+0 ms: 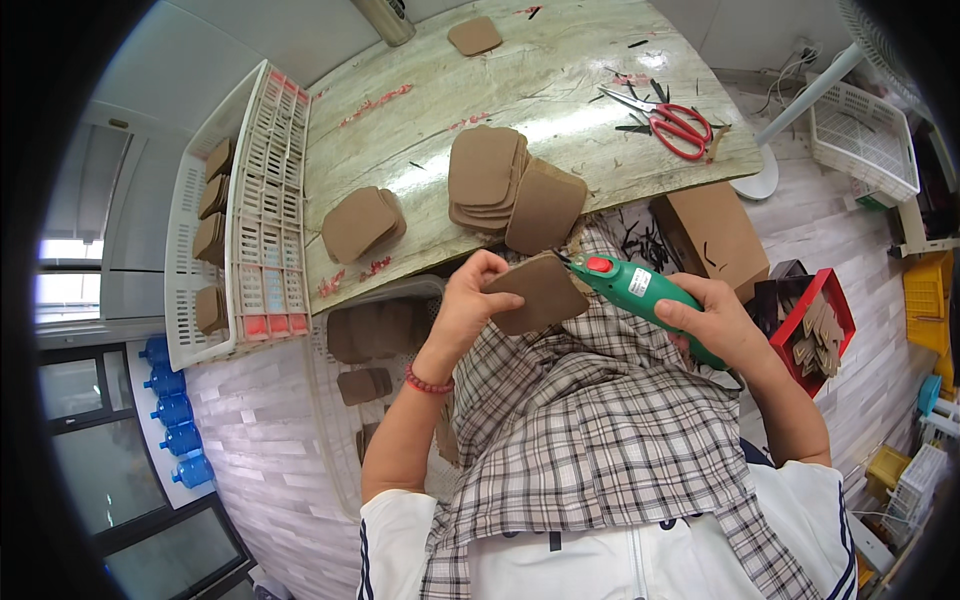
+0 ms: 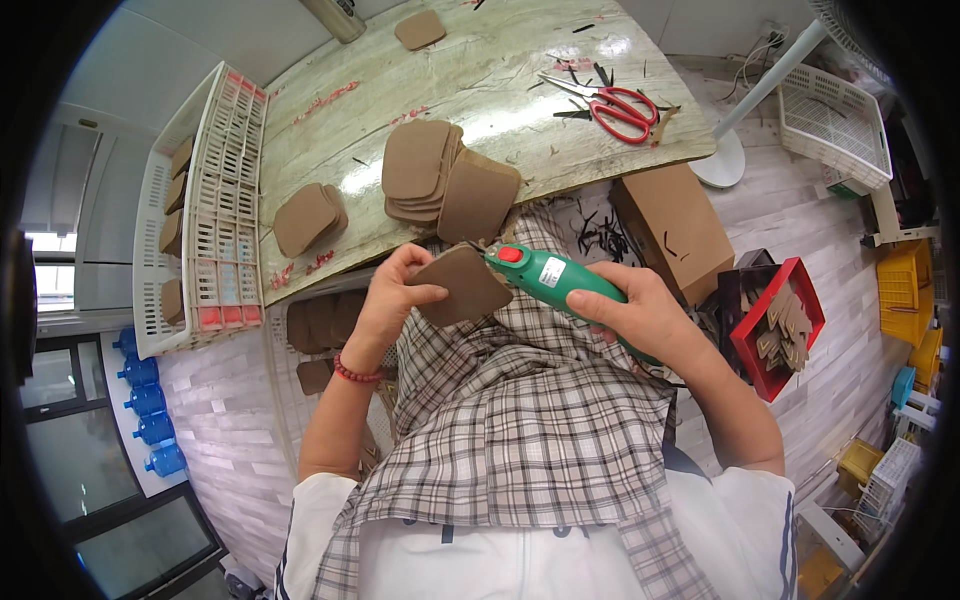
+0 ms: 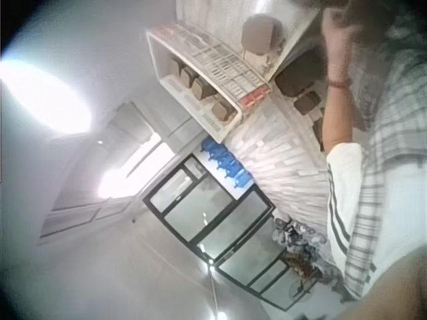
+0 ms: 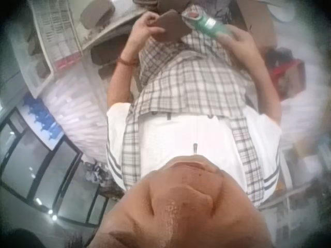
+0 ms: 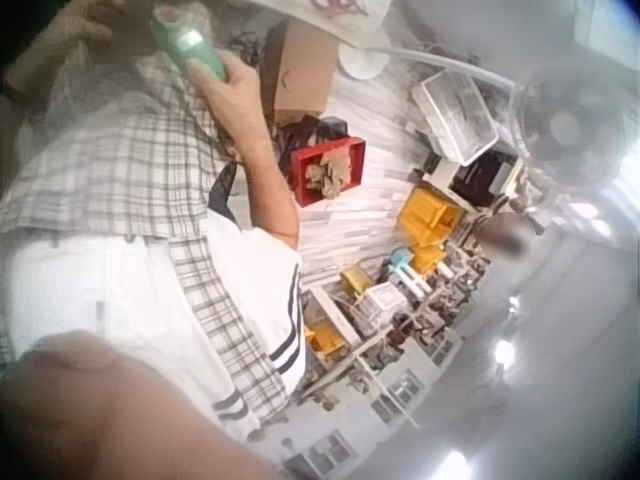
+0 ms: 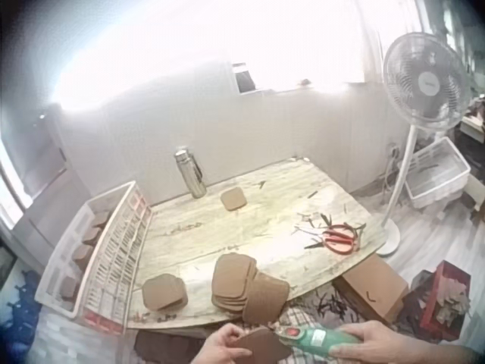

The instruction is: The person uses a green rotary tool to trim the edges of small brown cardboard pieces one by one. They pick up each piece from a stack, smooth the edges with the tool, and place the finished piece into a white basket.

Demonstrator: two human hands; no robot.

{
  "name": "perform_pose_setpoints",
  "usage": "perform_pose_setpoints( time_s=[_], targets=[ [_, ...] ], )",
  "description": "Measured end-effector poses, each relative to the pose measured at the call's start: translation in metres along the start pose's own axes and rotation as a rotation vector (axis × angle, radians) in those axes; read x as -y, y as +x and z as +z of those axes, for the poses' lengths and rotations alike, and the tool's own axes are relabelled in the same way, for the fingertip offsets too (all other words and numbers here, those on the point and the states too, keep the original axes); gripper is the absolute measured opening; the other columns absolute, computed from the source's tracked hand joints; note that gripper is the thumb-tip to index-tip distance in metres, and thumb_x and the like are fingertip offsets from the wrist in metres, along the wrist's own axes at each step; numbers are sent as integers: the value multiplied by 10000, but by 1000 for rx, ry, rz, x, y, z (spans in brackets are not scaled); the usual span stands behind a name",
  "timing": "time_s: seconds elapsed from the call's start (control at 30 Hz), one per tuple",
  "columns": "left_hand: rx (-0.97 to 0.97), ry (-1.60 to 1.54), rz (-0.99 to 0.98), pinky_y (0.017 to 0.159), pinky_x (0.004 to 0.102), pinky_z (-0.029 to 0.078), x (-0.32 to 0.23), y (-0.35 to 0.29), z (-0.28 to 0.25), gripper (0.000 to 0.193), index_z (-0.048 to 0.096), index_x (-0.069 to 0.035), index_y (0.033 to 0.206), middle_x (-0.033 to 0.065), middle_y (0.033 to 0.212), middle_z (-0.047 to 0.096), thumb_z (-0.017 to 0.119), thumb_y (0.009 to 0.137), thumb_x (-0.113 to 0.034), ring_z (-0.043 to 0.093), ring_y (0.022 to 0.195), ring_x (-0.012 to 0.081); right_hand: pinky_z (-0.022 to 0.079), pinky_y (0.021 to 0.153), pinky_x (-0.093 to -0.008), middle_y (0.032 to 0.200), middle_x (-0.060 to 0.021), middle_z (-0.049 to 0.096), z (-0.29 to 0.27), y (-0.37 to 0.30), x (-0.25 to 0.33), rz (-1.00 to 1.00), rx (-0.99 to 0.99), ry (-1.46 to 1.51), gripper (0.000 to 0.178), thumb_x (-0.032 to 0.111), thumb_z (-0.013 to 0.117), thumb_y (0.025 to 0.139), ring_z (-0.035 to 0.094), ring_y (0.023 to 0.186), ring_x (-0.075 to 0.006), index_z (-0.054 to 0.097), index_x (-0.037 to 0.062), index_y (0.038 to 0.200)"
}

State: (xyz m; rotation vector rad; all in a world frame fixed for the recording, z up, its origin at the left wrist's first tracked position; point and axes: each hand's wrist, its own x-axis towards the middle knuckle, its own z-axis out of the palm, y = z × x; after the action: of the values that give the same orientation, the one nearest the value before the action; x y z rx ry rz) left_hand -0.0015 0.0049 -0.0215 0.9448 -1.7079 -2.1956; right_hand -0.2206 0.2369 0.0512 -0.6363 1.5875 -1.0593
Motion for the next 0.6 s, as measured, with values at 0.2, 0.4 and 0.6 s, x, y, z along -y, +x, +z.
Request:
perform_pose_setpoints(
  time_s=[0.2, 0.4, 0.6],
  targets=[
    [-149, -184, 113, 700, 222, 475, 1, -8, -15, 227, 599, -57, 883, -1, 822, 653, 747, 740, 39, 591, 746, 68, 459, 553, -234, 799, -30, 595, -2, 3, -2, 12, 58, 33, 398, 301, 674, 895, 544, 634, -75, 626, -32, 1107],
    [-121, -280, 80, 740, 261, 514, 0, -11, -19, 200, 646, -31, 917, 28, 853, 687, 738, 752, 36, 632, 765, 104, 448, 548, -231, 784, -19, 581, 0, 5, -1, 21, 104, 42, 389, 314, 669, 898, 537, 636, -72, 630, -29, 1077],
    [-61, -201, 9, 720, 261, 516, -4, -10, -21, 190, 642, -24, 902, 43, 849, 689, 735, 748, 36, 635, 745, 111, 448, 548, -223, 788, -16, 587, -3, 4, -3, 37, 157, 27, 395, 313, 680, 889, 537, 639, -66, 632, -23, 1090]
  ],
)
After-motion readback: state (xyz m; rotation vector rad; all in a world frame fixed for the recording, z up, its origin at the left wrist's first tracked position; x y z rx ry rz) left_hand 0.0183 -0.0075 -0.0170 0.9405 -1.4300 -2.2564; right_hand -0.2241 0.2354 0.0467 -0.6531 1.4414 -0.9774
